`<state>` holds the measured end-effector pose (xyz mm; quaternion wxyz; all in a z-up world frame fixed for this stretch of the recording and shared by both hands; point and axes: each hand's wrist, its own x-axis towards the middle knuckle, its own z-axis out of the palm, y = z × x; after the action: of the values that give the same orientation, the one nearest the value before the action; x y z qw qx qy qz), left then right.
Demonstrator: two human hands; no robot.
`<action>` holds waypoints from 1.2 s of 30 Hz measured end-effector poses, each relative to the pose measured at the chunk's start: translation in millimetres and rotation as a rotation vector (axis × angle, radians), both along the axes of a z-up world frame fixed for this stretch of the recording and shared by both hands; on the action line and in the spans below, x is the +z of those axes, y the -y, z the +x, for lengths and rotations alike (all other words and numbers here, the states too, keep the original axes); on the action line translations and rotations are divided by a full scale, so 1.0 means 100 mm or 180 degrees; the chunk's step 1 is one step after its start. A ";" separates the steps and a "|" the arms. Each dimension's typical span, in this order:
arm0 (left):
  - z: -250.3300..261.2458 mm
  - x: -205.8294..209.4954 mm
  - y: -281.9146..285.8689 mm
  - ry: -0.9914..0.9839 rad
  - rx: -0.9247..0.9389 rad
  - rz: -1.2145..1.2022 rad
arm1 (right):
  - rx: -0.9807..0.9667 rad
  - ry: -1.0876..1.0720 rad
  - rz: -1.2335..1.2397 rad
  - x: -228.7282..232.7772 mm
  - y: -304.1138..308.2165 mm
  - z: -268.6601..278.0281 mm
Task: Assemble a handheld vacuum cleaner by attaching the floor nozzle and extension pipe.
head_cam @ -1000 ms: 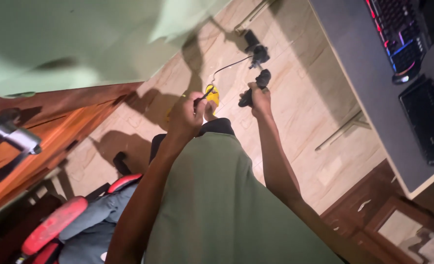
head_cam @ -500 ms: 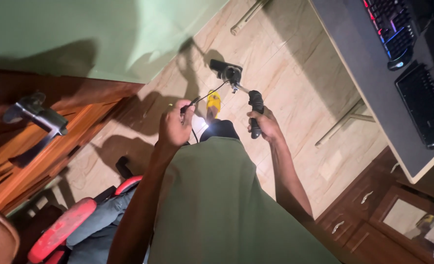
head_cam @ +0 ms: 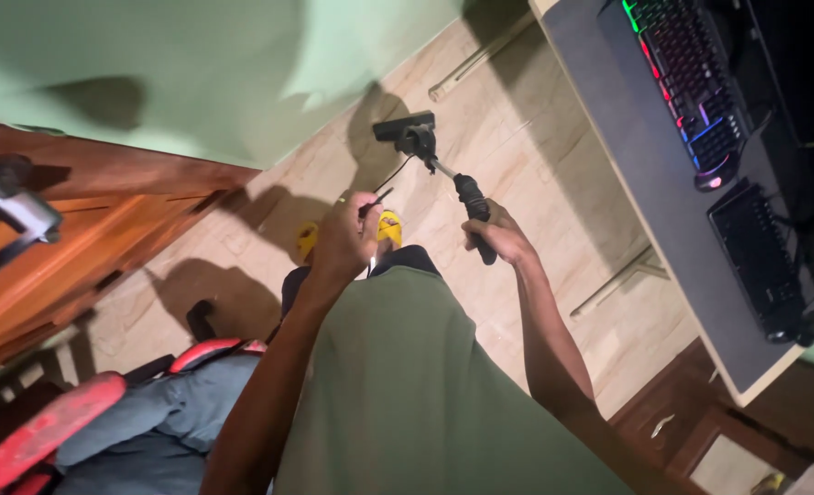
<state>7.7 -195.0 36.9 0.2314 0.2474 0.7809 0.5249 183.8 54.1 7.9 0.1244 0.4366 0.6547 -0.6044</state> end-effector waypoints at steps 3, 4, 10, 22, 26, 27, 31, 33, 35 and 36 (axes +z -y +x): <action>0.16 0.00 -0.25 -0.0322 -0.0062 -0.0320 | 0.0089 0.0134 0.0007 0.06 -0.25 -0.03; 0.21 0.04 -0.33 -0.0323 -0.0042 -0.0328 | 0.0110 0.0132 0.0000 0.00 -0.34 -0.03; 0.35 0.00 -0.68 -0.0040 0.0172 -0.0060 | -0.0360 -0.0363 -0.0109 -0.17 -0.82 -0.07; -0.06 0.20 -1.10 -0.0355 0.0105 -0.0313 | 0.0029 -0.0285 0.0520 0.21 -1.25 -0.57; -0.38 0.10 -1.24 -0.0335 -0.0337 -0.0258 | -0.0129 -0.0100 0.0807 0.28 -1.37 -0.86; -0.42 0.06 -1.24 -0.0334 -0.0422 0.0060 | -0.0168 -0.0060 0.0880 0.25 -1.39 -0.87; -0.55 0.04 -1.35 -0.0664 -0.0549 0.0274 | -0.0237 0.0181 0.0947 0.01 -1.38 -0.94; -0.59 0.04 -1.40 -0.0746 -0.0483 0.0377 | 0.0161 0.0414 0.1397 -0.26 -1.44 -0.93; -0.62 0.12 -1.42 -0.0690 -0.0521 0.0342 | 0.0229 0.0477 0.1511 -0.47 -1.50 -0.88; -0.65 0.15 -1.45 -0.0671 -0.0566 0.0330 | 0.0279 0.0507 0.1651 -0.57 -1.56 -0.89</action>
<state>-57.2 -49.9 52.3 0.1807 0.3810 0.7477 0.5130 94.5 209.9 -49.4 0.0857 0.4713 0.7940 -0.3744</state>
